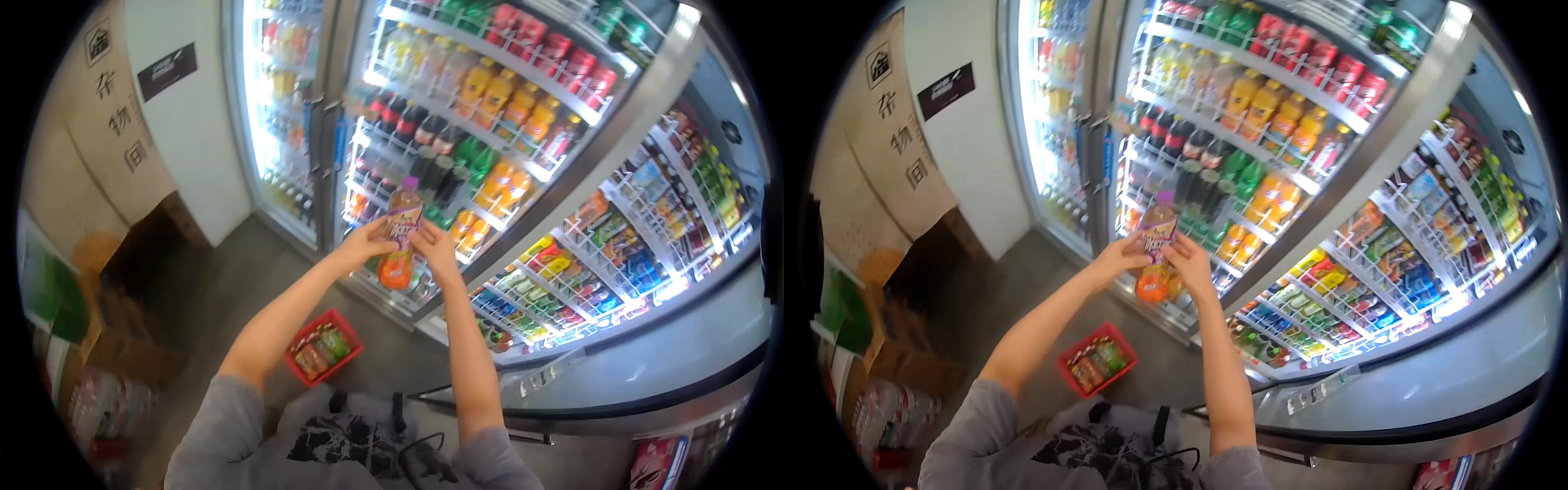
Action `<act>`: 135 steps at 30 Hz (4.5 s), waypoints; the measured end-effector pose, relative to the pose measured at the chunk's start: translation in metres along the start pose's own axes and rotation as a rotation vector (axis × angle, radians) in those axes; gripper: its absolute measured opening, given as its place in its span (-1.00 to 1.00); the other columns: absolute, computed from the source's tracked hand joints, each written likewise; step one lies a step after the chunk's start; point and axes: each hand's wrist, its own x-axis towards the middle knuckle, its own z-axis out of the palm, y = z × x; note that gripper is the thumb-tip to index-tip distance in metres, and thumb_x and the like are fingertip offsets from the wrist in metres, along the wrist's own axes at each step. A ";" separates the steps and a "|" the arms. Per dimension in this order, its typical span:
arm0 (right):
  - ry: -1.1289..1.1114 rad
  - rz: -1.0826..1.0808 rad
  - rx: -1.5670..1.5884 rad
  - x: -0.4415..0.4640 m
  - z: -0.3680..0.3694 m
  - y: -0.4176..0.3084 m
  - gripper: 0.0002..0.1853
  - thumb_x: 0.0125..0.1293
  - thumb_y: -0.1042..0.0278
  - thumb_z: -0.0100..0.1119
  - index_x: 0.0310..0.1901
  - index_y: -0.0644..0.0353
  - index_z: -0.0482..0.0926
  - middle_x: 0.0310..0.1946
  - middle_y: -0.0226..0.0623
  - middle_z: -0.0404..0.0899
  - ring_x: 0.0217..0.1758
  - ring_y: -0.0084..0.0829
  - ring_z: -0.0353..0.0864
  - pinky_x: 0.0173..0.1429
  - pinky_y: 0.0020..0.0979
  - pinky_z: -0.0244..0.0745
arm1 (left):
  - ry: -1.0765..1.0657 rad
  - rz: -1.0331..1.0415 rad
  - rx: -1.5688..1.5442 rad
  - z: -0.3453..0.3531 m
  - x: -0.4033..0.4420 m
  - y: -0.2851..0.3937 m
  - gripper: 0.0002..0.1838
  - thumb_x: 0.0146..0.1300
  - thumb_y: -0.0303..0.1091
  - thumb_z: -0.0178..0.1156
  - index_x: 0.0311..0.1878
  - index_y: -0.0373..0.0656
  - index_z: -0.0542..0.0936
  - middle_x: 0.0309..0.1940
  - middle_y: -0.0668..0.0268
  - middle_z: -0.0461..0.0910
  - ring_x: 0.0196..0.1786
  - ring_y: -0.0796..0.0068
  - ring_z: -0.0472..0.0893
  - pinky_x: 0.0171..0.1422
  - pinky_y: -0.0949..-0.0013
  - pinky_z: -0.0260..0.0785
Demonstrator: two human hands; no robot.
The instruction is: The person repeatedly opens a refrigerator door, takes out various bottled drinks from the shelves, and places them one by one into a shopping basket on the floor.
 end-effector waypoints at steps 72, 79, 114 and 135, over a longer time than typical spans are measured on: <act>-0.444 0.625 -0.932 0.012 0.009 0.979 -0.43 0.22 0.54 0.09 0.32 0.30 0.38 0.09 0.14 0.55 0.12 0.06 0.56 0.19 -0.13 0.47 | 0.962 -0.989 0.249 -0.230 -0.112 -0.939 -0.58 0.38 -0.31 0.08 0.24 -0.28 0.51 0.04 0.02 0.65 0.09 0.18 0.65 0.18 0.29 0.44; -0.533 0.375 -0.953 0.002 -0.020 0.983 -0.42 0.20 0.56 0.12 0.32 0.24 0.40 0.11 0.12 0.54 0.13 0.05 0.55 0.19 -0.13 0.48 | 0.861 -0.959 0.163 -0.201 -0.125 -0.958 -0.62 0.30 -0.36 0.04 0.15 -0.26 0.57 0.00 -0.12 0.61 0.09 -0.04 0.60 0.19 0.12 0.43; 0.564 -0.108 0.098 0.002 -0.083 0.164 -0.55 0.48 0.23 0.11 0.29 0.27 0.42 0.13 -0.15 0.57 0.10 -0.42 0.59 0.11 -0.41 0.53 | 0.172 0.009 0.029 0.015 0.072 -0.160 -0.58 0.45 -0.39 0.09 0.32 -0.27 0.41 0.17 0.21 0.54 0.17 0.49 0.51 0.26 0.44 0.34; 0.977 -0.089 -0.393 -0.036 -0.265 -0.016 -0.38 0.43 -0.19 -0.06 -0.16 0.33 0.68 -0.23 -0.09 0.71 -0.03 -0.22 0.66 0.09 -0.31 0.44 | -0.075 0.179 0.128 0.196 0.128 -0.037 -0.62 0.47 -0.24 0.07 0.27 -0.15 0.50 0.01 0.30 0.62 -0.06 0.59 0.57 0.06 0.44 0.41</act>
